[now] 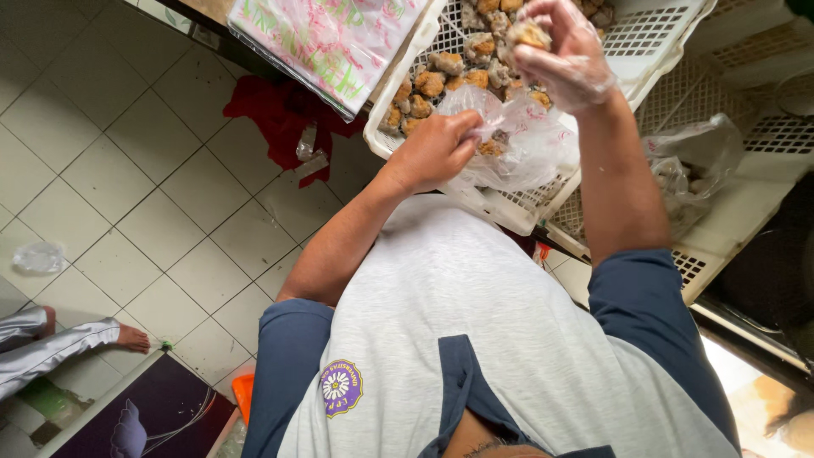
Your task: The person, wearing a plastic glove on one hand, picks fried ball-shaped snacks from white plastic baskets and packs them into clear plastic bags, opening and holding each bag while filling it. They work through several baskets, filling one bag at a time and setting filled bags aside.
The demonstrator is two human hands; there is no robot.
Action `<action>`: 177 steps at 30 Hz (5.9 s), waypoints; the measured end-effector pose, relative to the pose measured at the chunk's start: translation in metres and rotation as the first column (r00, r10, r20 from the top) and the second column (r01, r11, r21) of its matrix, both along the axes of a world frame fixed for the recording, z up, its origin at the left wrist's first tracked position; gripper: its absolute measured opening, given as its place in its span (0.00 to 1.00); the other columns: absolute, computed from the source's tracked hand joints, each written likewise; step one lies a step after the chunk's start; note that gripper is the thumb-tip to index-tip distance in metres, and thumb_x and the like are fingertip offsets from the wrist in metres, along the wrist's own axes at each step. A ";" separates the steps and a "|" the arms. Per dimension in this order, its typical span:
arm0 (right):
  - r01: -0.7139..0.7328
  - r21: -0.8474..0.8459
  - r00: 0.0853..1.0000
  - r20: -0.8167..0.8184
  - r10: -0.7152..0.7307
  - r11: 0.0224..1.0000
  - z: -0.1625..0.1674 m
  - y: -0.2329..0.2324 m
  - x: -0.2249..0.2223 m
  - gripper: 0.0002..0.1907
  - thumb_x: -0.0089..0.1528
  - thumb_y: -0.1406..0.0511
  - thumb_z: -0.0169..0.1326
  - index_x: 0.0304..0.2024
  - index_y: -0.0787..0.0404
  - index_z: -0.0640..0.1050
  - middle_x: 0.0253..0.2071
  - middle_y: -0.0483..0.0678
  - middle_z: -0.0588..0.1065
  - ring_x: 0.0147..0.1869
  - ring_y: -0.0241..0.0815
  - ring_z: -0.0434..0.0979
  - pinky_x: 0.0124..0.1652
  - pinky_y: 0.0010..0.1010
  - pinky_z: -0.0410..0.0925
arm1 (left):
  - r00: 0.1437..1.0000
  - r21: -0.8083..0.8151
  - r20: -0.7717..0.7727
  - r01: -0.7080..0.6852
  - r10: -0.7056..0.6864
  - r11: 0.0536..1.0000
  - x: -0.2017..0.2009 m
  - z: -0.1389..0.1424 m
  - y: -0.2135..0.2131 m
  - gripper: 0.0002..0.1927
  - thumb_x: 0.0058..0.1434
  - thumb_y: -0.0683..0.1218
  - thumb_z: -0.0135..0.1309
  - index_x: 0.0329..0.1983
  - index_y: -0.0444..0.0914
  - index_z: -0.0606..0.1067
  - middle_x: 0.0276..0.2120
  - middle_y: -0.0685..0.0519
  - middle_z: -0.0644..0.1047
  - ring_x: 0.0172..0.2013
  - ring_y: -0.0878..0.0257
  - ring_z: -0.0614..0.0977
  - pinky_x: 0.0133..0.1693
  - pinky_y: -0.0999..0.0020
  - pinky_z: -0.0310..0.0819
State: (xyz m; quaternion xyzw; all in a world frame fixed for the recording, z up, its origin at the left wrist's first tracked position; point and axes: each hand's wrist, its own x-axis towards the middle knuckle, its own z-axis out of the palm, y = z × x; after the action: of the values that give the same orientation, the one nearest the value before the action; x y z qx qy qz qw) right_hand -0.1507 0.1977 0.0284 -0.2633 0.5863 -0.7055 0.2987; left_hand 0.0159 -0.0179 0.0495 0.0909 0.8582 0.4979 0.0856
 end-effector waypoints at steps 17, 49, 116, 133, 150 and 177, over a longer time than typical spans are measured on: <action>0.264 0.347 0.806 -0.592 -0.008 0.900 0.003 0.019 0.020 0.04 0.75 0.71 0.56 0.44 0.66 0.77 0.31 0.49 0.76 0.31 0.39 0.76 0.28 0.24 0.70 | 0.977 0.051 -0.121 0.180 -0.173 0.982 0.005 0.013 0.000 0.07 0.63 0.42 0.54 0.43 0.36 0.78 0.28 0.47 0.80 0.28 0.54 0.82 0.33 0.58 0.75; -0.031 0.530 0.947 -0.256 0.195 0.847 0.001 0.013 0.124 0.11 0.70 0.69 0.56 0.50 0.70 0.71 0.42 0.54 0.79 0.44 0.40 0.81 0.43 0.30 0.76 | 0.996 -0.022 0.048 0.071 -0.069 0.997 0.008 0.006 0.007 0.06 0.73 0.43 0.46 0.43 0.38 0.73 0.23 0.50 0.75 0.20 0.60 0.74 0.25 0.59 0.70; 0.215 0.865 0.511 -0.495 0.703 0.452 -0.052 -0.091 0.016 0.21 0.57 0.65 0.64 0.52 0.61 0.78 0.52 0.58 0.74 0.52 0.63 0.77 0.48 0.50 0.72 | 0.898 -0.134 -0.202 0.370 -0.391 0.919 0.020 0.034 -0.001 0.05 0.58 0.43 0.58 0.38 0.42 0.79 0.30 0.50 0.81 0.34 0.50 0.83 0.37 0.52 0.76; -0.255 -0.002 0.946 0.208 0.250 0.967 0.029 0.058 0.067 0.16 0.70 0.66 0.53 0.59 0.64 0.73 0.43 0.56 0.79 0.35 0.37 0.76 0.30 0.24 0.71 | 1.000 0.084 0.024 -0.002 0.000 0.997 0.005 -0.001 0.011 0.16 0.74 0.46 0.45 0.57 0.36 0.78 0.25 0.51 0.80 0.20 0.66 0.73 0.25 0.66 0.71; 0.306 0.688 0.705 -0.628 0.330 0.658 -0.029 -0.014 0.025 0.16 0.60 0.70 0.63 0.52 0.57 0.82 0.48 0.55 0.78 0.47 0.51 0.80 0.49 0.45 0.75 | 0.896 -0.144 -0.200 0.373 -0.396 0.917 0.017 0.020 0.007 0.12 0.62 0.44 0.58 0.48 0.44 0.82 0.35 0.52 0.84 0.34 0.54 0.85 0.37 0.57 0.79; -0.068 0.501 0.793 -0.497 0.352 0.863 0.021 0.048 0.105 0.25 0.62 0.67 0.62 0.59 0.71 0.71 0.43 0.58 0.79 0.42 0.45 0.81 0.40 0.34 0.75 | 0.994 -0.049 0.084 0.067 -0.063 0.997 0.007 0.011 0.013 0.15 0.73 0.44 0.45 0.59 0.39 0.76 0.27 0.46 0.80 0.24 0.54 0.80 0.30 0.58 0.75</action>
State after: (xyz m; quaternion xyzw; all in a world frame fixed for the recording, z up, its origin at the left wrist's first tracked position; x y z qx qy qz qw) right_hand -0.0461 0.2458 0.0498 -0.4500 0.7637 -0.3954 0.2407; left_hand 0.0233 -0.0052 0.0604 0.0959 0.8631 0.4758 0.1394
